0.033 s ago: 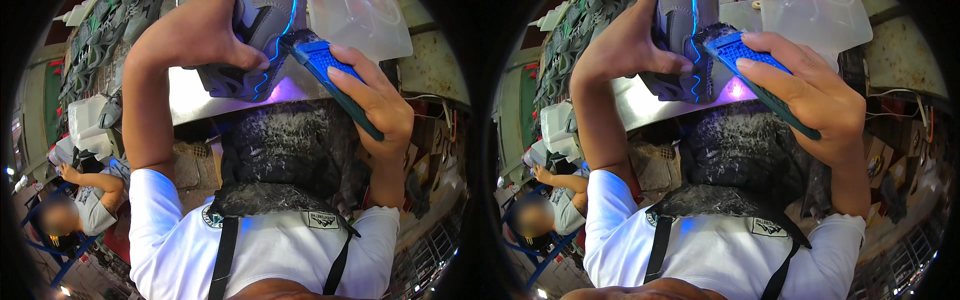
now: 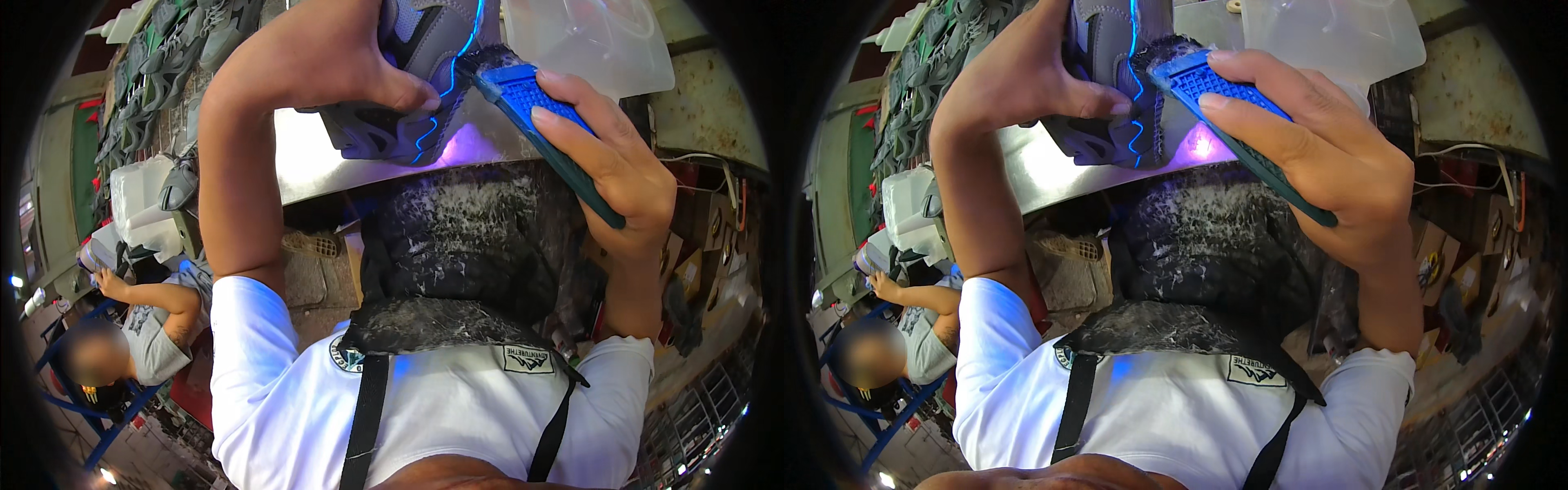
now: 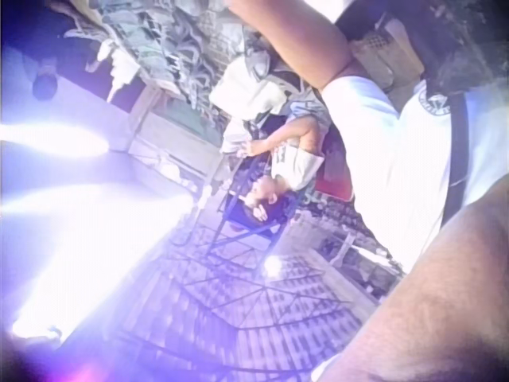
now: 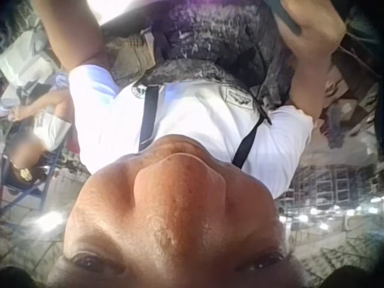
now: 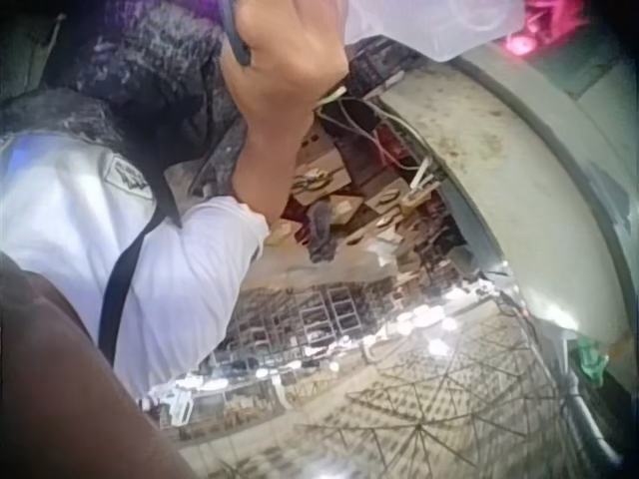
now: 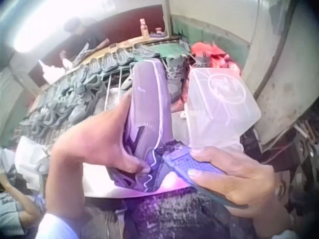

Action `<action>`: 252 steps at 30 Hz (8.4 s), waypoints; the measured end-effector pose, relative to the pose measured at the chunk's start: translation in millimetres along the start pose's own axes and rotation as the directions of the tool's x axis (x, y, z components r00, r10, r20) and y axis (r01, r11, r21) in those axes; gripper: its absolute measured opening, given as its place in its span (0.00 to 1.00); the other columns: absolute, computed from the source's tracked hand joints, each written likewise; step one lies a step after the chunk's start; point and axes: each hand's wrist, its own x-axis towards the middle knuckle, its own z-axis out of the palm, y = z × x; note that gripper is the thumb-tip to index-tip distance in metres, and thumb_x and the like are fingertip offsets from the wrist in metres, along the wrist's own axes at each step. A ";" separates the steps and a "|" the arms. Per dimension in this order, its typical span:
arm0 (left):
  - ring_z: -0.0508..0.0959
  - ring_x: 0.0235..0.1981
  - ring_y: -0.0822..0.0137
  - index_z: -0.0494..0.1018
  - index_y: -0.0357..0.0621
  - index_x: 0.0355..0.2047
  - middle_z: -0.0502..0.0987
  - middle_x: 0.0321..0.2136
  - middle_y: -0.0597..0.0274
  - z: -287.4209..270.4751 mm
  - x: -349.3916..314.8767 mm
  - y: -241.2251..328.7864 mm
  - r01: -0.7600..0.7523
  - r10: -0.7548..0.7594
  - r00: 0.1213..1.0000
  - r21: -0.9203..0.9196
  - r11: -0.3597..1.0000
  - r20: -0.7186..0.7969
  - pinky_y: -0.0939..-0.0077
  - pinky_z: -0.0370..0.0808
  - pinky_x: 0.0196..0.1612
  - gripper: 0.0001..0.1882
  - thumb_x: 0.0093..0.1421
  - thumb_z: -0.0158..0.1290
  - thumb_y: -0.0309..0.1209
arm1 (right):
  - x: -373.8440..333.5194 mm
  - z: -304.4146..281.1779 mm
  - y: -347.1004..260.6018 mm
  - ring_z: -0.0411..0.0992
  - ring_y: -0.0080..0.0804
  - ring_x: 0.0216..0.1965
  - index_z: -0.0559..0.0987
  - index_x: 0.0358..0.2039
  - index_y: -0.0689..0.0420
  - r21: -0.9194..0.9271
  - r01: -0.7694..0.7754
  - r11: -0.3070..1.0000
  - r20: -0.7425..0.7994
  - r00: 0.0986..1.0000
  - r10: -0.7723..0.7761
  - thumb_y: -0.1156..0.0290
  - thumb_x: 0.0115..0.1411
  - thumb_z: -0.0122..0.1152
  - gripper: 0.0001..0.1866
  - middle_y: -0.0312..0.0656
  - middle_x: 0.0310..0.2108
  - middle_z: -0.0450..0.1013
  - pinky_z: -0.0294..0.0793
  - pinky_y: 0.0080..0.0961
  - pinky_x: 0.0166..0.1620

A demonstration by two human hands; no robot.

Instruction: The person paints a gray sneaker with a blue light-up sole using a brush dipped in a plastic container. They repeatedly dip the brush, apply paint along the shoe's seams, and place the shoe on a metal rack with other shoes.

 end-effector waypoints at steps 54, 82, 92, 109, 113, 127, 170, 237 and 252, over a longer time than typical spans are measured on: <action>0.80 0.49 0.59 0.65 0.30 0.57 0.78 0.47 0.49 84.7 -141.8 -16.8 0.175 -0.276 0.903 -0.307 0.936 -0.329 0.62 0.79 0.52 0.41 0.43 0.74 0.16 | -75.7 -34.4 56.8 0.75 0.19 0.25 0.81 0.46 0.67 0.285 -0.582 0.761 -0.047 0.785 0.618 0.73 0.62 0.70 0.15 0.41 0.28 0.81 0.74 0.18 0.30; 0.64 0.70 0.56 0.51 0.32 0.73 0.61 0.69 0.45 88.3 -82.2 -12.6 0.042 -0.308 0.949 -0.944 0.328 -0.065 0.68 0.51 0.72 0.63 0.37 0.70 0.36 | -48.7 -14.7 9.0 0.83 0.44 0.34 0.81 0.46 0.72 0.663 0.015 0.749 0.038 0.998 -0.053 0.66 0.60 0.68 0.21 0.62 0.40 0.81 0.82 0.32 0.38; 0.65 0.69 0.58 0.53 0.31 0.72 0.64 0.68 0.46 79.6 -77.7 -4.9 0.024 -0.250 0.964 -0.910 0.413 -0.088 0.69 0.52 0.72 0.62 0.38 0.72 0.33 | -30.2 -16.9 -11.4 0.80 0.37 0.34 0.80 0.45 0.72 0.211 -0.054 0.976 -0.087 0.993 0.074 0.73 0.59 0.67 0.17 0.59 0.41 0.79 0.81 0.28 0.38; 0.69 0.65 0.60 0.55 0.33 0.72 0.68 0.65 0.48 82.9 -77.4 -7.8 0.064 -0.312 0.949 -0.945 0.322 -0.042 0.69 0.56 0.70 0.60 0.38 0.71 0.33 | -36.2 -25.4 -3.2 0.82 0.43 0.32 0.81 0.44 0.70 0.284 -0.071 0.956 0.046 0.997 0.061 0.73 0.55 0.69 0.18 0.60 0.38 0.81 0.82 0.32 0.40; 0.70 0.65 0.61 0.55 0.33 0.72 0.69 0.64 0.49 83.3 -79.4 -8.7 0.053 -0.332 0.941 -0.945 0.324 -0.062 0.70 0.57 0.70 0.60 0.38 0.71 0.32 | -47.5 -16.9 -19.5 0.78 0.32 0.23 0.81 0.44 0.70 0.338 -0.189 0.922 0.013 0.981 0.196 0.73 0.54 0.67 0.18 0.59 0.36 0.81 0.80 0.27 0.32; 0.73 0.62 0.62 0.58 0.37 0.72 0.72 0.62 0.52 75.4 -72.0 -6.2 0.090 -0.336 0.940 -0.904 0.418 -0.062 0.72 0.61 0.67 0.55 0.42 0.69 0.29 | -41.7 -25.3 -35.2 0.82 0.46 0.38 0.81 0.44 0.70 0.255 -0.185 0.949 0.065 0.983 0.174 0.75 0.52 0.69 0.19 0.60 0.39 0.80 0.83 0.34 0.42; 0.77 0.58 0.55 0.54 0.40 0.72 0.71 0.62 0.47 96.7 -74.0 11.7 -0.075 -0.357 0.929 -0.899 -0.430 0.093 0.59 0.77 0.60 0.31 0.71 0.46 0.33 | 65.7 -94.3 26.9 0.81 0.47 0.45 0.82 0.44 0.67 0.526 0.026 0.850 0.489 0.809 -0.327 0.68 0.57 0.69 0.18 0.58 0.43 0.80 0.79 0.34 0.51; 0.69 0.52 0.54 0.50 0.41 0.72 0.68 0.56 0.47 61.3 -119.5 8.3 -0.208 -0.113 0.975 -0.967 -0.150 -0.192 0.55 0.69 0.49 0.55 0.49 0.69 0.40 | -63.7 -106.7 69.7 0.70 0.56 0.62 0.81 0.51 0.66 0.715 0.049 0.697 -0.175 0.978 0.110 0.88 0.60 0.59 0.18 0.64 0.59 0.71 0.79 0.45 0.60; 0.72 0.64 0.56 0.69 0.44 0.64 0.73 0.62 0.54 -58.2 -11.7 -75.9 -0.197 0.351 0.835 0.365 0.910 -0.424 0.61 0.72 0.64 0.41 0.48 0.68 0.25 | 85.6 -46.5 87.5 0.78 0.30 0.21 0.78 0.36 0.63 0.776 -0.030 0.630 -0.439 0.692 0.573 0.61 0.67 0.65 0.15 0.42 0.25 0.78 0.79 0.27 0.24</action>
